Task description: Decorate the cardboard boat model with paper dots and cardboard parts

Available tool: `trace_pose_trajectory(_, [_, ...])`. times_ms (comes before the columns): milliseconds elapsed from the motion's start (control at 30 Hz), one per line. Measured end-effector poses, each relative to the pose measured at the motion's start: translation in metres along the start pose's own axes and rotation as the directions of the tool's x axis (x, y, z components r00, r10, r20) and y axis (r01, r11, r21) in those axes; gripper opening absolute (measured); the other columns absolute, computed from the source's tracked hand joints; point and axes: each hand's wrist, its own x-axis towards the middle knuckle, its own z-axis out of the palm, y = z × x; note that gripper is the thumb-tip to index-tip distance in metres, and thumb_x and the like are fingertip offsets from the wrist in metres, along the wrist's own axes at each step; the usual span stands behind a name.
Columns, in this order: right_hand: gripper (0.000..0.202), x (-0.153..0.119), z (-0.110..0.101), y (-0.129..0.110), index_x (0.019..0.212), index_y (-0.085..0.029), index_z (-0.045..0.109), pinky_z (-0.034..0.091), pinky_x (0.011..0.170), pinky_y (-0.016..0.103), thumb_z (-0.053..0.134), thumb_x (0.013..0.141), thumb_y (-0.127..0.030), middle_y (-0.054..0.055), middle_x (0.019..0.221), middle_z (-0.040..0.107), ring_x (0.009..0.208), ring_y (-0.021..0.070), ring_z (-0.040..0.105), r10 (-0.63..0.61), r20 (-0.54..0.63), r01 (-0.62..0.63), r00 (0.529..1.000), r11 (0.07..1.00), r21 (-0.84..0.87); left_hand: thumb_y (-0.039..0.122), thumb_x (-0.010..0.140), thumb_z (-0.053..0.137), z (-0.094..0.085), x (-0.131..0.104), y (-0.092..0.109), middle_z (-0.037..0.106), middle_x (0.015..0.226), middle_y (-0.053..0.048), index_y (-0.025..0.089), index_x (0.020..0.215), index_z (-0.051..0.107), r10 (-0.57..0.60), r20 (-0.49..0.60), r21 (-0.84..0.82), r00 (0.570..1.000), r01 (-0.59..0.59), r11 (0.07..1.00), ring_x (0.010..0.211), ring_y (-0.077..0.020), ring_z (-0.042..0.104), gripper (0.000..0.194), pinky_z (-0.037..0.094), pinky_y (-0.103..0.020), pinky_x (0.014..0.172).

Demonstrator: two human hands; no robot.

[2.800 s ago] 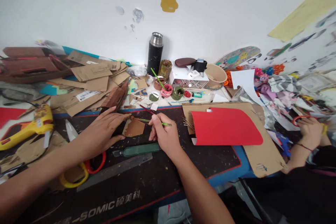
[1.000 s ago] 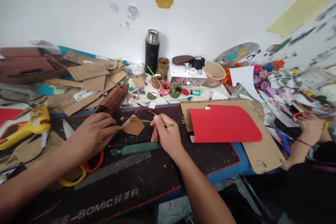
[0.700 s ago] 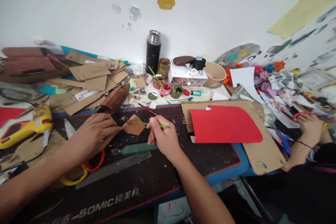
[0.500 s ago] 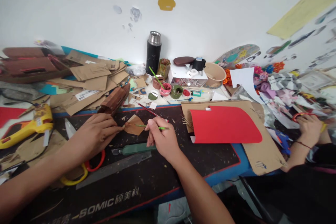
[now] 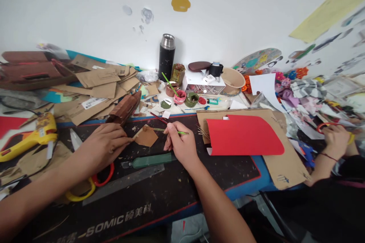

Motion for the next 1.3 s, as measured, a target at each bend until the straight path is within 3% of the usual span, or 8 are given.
trace_pose_trajectory(367, [0.05,0.004,0.001,0.001,0.083,-0.022,0.062,0.042,0.04,0.021,0.064,0.099,-0.069,-0.007,0.051,0.053,0.042,0.0138,0.062,0.016,-0.036,-0.017,0.999,1.0,-0.011,0.022,0.108,0.05,0.005,-0.002,-0.001,0.078,0.091,-0.006,0.026,0.103,0.082,-0.021,-0.042,-0.037,0.999,0.02,0.999,0.093,-0.0261,0.066,0.033,0.049,-0.043,0.091])
trace_pose_trajectory(867, [0.052,-0.005,0.013,-0.006,0.08,-0.022,0.063,0.044,0.042,0.022,0.062,0.099,-0.071,-0.008,0.046,0.05,0.04,0.0139,0.06,0.03,0.11,-0.031,0.993,1.0,0.002,0.023,0.107,0.049,0.004,-0.002,-0.001,0.078,0.092,-0.007,0.024,0.102,0.082,-0.011,-0.016,0.002,1.0,0.011,1.0,0.094,-0.0277,0.067,0.034,0.05,-0.045,0.089])
trace_pose_trajectory(1300, [0.049,0.005,0.006,0.001,0.083,-0.022,0.063,0.041,0.041,0.02,0.062,0.101,-0.068,-0.007,0.051,0.054,0.043,0.013,0.062,0.015,0.001,-0.015,1.0,0.999,-0.033,0.023,0.108,0.049,0.006,-0.003,-0.002,0.079,0.093,-0.006,0.025,0.103,0.082,-0.018,-0.033,-0.026,0.999,0.017,1.0,0.094,-0.0263,0.067,0.034,0.05,-0.044,0.09])
